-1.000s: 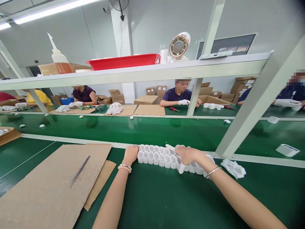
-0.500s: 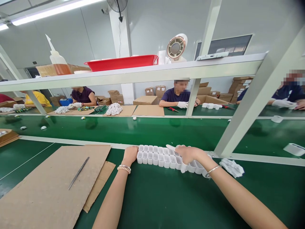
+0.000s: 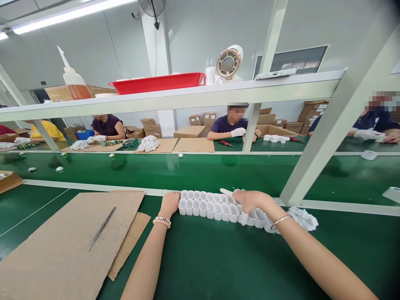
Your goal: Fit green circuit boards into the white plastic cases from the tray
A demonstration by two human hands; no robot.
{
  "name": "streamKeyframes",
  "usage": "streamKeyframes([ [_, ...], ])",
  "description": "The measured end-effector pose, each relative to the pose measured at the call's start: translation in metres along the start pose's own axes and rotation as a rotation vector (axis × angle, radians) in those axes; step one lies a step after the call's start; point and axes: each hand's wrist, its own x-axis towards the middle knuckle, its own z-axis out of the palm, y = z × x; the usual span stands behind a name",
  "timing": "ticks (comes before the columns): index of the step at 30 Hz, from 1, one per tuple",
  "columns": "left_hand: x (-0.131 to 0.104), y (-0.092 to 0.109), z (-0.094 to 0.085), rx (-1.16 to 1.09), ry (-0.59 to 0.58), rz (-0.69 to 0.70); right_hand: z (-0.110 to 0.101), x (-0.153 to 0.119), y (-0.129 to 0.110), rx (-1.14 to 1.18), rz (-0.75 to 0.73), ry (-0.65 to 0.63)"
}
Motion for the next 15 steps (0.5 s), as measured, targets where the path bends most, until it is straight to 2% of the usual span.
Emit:
streamKeyframes([
  [9,0.001,-0.001,0.001,0.016,-0.018,-0.014,0.008,0.000,0.015,0.009,0.050,-0.039],
  [15,0.001,-0.002,0.001,0.026,-0.031,-0.012,0.009,-0.005,0.020,0.043,0.029,-0.015],
])
